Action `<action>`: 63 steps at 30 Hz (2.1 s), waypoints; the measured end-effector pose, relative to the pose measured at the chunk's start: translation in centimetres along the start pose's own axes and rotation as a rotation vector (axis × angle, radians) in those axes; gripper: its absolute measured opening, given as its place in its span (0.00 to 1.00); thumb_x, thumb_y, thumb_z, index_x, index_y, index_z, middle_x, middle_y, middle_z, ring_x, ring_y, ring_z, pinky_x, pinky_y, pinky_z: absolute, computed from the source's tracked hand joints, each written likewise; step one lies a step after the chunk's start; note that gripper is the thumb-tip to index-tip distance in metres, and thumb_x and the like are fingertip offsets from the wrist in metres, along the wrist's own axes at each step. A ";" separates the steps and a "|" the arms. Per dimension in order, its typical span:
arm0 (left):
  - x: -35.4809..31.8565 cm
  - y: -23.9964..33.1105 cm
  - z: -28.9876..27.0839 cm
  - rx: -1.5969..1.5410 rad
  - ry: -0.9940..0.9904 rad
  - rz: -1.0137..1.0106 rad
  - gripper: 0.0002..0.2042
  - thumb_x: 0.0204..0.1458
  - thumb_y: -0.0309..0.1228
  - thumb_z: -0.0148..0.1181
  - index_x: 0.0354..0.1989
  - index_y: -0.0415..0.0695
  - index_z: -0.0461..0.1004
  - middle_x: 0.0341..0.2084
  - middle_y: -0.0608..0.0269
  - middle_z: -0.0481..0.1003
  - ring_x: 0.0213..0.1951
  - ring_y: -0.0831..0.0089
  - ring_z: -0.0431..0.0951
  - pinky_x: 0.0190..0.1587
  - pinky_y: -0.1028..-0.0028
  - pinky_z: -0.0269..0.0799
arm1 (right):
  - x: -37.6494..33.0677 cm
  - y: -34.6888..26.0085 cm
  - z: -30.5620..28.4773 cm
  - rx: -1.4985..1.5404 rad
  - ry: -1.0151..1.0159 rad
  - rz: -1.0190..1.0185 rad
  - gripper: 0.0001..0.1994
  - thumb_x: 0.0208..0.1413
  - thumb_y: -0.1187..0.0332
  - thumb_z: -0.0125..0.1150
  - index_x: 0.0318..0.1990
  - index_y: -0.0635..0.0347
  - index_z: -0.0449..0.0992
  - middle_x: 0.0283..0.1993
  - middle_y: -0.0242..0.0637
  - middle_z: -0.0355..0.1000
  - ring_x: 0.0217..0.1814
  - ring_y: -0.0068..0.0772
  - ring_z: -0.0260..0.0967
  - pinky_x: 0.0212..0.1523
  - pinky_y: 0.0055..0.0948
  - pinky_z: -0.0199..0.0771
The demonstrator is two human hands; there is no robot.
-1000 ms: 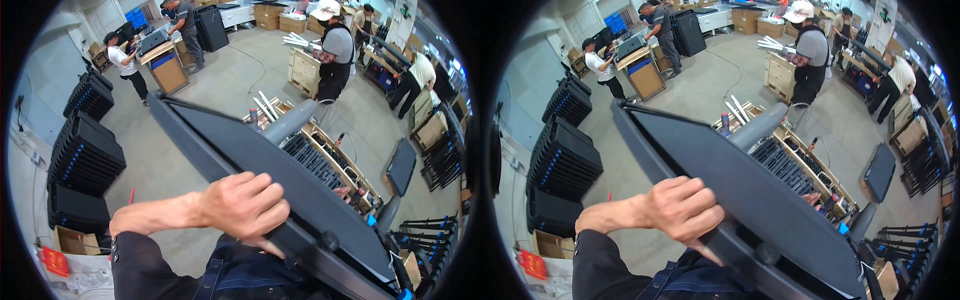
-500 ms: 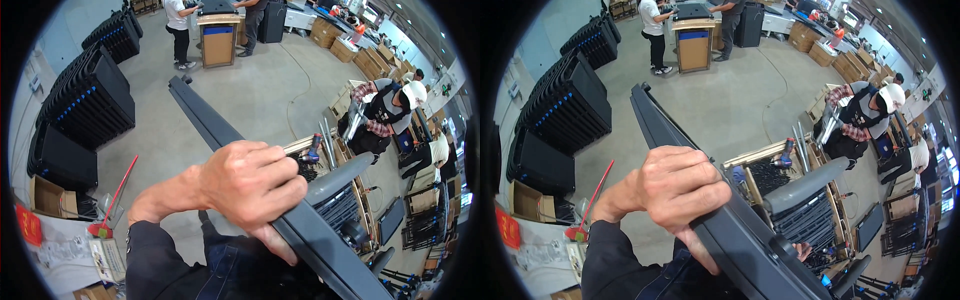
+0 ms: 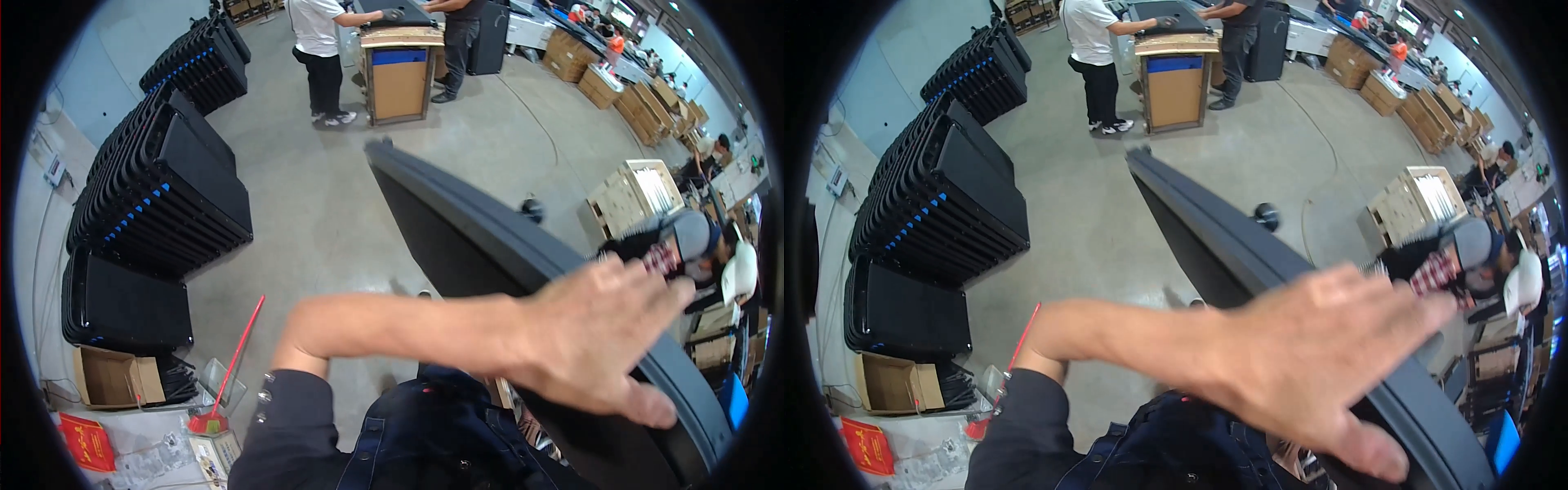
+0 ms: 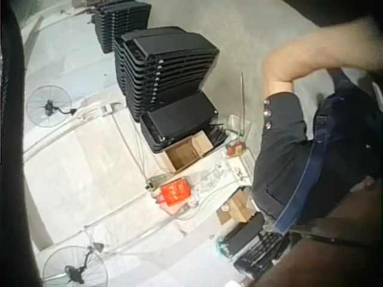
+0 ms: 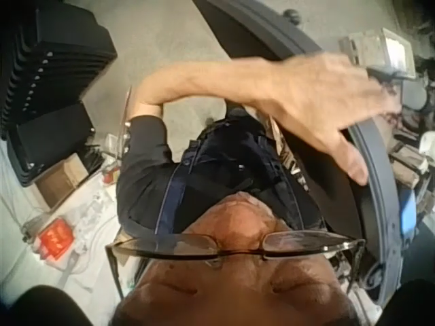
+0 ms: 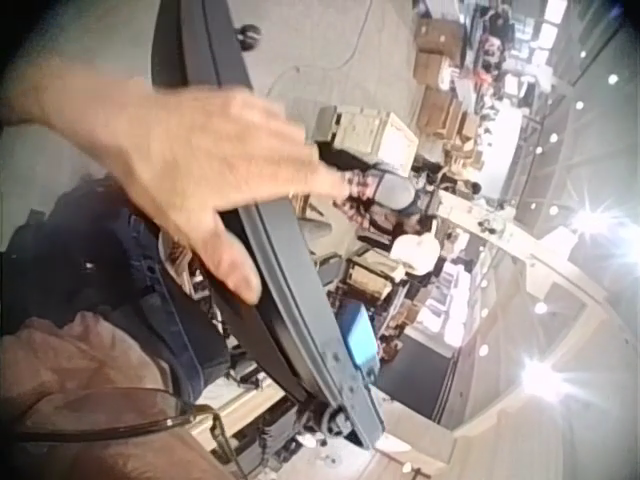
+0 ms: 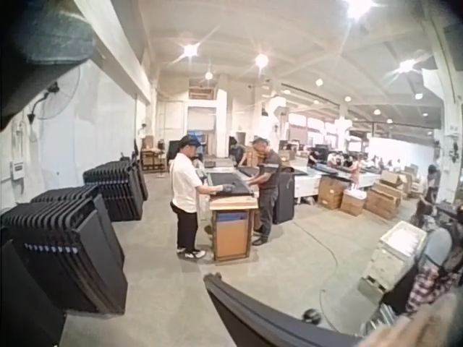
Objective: Assembling various components of treadmills, including the frame and internal parts, using power tools in a factory workshop.
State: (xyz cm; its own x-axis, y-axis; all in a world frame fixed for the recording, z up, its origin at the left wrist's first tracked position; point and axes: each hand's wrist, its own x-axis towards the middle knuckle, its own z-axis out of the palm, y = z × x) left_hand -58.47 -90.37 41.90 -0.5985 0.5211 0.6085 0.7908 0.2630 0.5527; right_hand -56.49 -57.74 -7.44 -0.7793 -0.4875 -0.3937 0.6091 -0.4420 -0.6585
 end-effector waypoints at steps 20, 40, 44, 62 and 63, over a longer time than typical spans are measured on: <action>-33.9 -65.8 -16.2 -1.022 0.675 -1.057 0.13 0.66 0.39 0.52 0.46 0.42 0.77 0.39 0.64 0.79 0.40 0.75 0.79 0.45 0.73 0.76 | 56.6 -24.3 17.8 -0.005 0.054 -0.316 0.20 0.72 0.51 0.45 0.44 0.58 0.76 0.43 0.46 0.74 0.43 0.43 0.74 0.50 0.41 0.78; -21.3 -105.6 -44.1 -1.031 1.413 -1.244 0.16 0.64 0.46 0.53 0.35 0.46 0.72 0.21 0.65 0.69 0.23 0.77 0.66 0.28 0.76 0.61 | 112.4 -40.0 32.6 -0.331 -0.066 -0.027 0.25 0.72 0.46 0.42 0.35 0.59 0.74 0.21 0.39 0.69 0.26 0.33 0.64 0.29 0.30 0.61; -22.4 -112.0 -44.4 -0.887 1.635 -1.199 0.17 0.65 0.46 0.53 0.34 0.45 0.72 0.21 0.64 0.70 0.23 0.74 0.69 0.25 0.76 0.63 | 127.5 -43.1 34.3 -0.408 -0.149 0.192 0.25 0.71 0.44 0.45 0.39 0.57 0.76 0.23 0.37 0.73 0.22 0.25 0.66 0.23 0.25 0.62; -26.0 -134.2 -62.7 -0.625 1.384 -1.351 0.18 0.67 0.43 0.45 0.59 0.50 0.73 0.55 0.62 0.76 0.57 0.61 0.74 0.62 0.52 0.69 | 110.0 -30.1 26.6 -0.918 0.486 0.273 0.18 0.62 0.55 0.60 0.35 0.65 0.80 0.25 0.34 0.76 0.24 0.28 0.73 0.29 0.34 0.73; -22.7 -136.2 -59.9 -0.708 1.386 -1.370 0.19 0.67 0.41 0.43 0.60 0.48 0.71 0.57 0.61 0.74 0.59 0.58 0.72 0.63 0.49 0.67 | 101.8 -27.1 23.4 -0.844 0.815 0.226 0.17 0.62 0.56 0.60 0.32 0.64 0.78 0.25 0.36 0.76 0.22 0.29 0.73 0.26 0.36 0.73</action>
State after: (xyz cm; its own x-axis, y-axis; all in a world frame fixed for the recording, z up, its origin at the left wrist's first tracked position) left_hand -160.24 -186.62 -13.05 -0.5725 -0.6063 -0.5519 -0.1233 -0.6018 0.7891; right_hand -148.95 -113.04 -14.65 -0.7168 0.2652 -0.6449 0.6928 0.3755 -0.6156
